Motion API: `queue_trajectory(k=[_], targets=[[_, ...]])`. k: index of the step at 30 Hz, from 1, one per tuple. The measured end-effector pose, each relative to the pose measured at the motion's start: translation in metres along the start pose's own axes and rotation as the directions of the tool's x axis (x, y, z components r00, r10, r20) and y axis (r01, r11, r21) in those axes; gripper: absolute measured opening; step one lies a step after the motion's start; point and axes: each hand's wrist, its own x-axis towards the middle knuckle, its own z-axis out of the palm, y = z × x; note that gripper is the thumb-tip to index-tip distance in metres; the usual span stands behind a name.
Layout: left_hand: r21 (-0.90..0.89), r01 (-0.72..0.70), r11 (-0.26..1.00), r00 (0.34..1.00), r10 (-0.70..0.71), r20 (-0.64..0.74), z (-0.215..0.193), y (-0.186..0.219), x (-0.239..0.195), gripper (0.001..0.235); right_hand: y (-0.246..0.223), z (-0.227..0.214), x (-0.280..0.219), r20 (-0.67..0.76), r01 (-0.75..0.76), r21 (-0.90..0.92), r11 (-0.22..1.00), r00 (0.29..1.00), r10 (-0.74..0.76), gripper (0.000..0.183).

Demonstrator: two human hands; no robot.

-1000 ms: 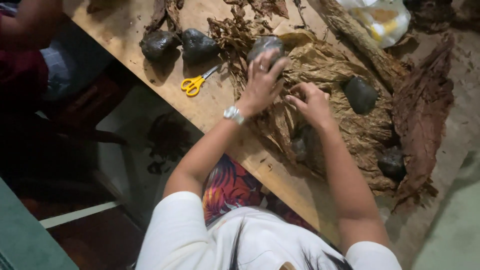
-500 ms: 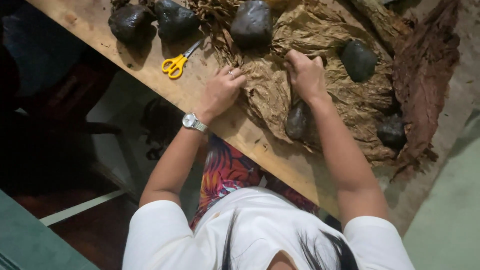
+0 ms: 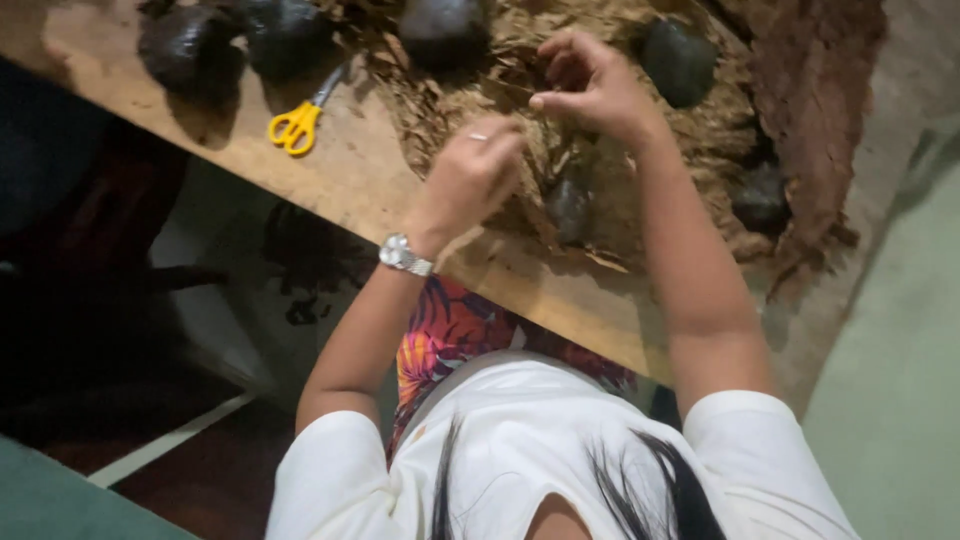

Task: Spreading out and flattening large dried tobacco leaves on a wooden table using stones as weights.

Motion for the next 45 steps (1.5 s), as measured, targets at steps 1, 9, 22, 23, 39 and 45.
queue_trajectory(k=[1,9,22,23,39,45], targets=[[-0.058,-0.104,0.993,0.990,0.109,0.087,0.007,0.007,0.006,0.018,-0.007,-0.008,-0.007,-0.027,0.079,0.119,0.990,0.997,-0.076,0.046],[0.223,0.079,0.972,0.853,-0.181,0.490,0.045,-0.019,-0.004,0.076,-0.016,0.050,-0.098,-0.422,0.096,-0.182,0.979,0.891,-0.166,0.026],[0.334,0.111,0.936,0.688,-0.315,0.654,0.027,-0.020,0.011,0.129,-0.040,0.096,-0.135,-0.478,0.004,-0.002,1.000,0.878,-0.004,0.072],[0.325,0.102,0.940,0.690,-0.302,0.658,0.029,-0.024,0.010,0.129,-0.037,0.100,-0.132,-0.486,-0.004,-0.008,1.000,0.874,0.000,0.072],[0.276,0.124,0.953,0.753,-0.272,0.599,0.040,-0.032,-0.002,0.120,0.010,-0.058,-0.170,-0.641,-0.747,-0.338,0.572,0.628,0.441,0.037],[0.259,0.127,0.957,0.780,-0.258,0.571,0.043,-0.034,-0.008,0.117,0.055,-0.103,-0.195,-0.681,-0.754,-0.470,0.459,0.640,0.356,0.031]])
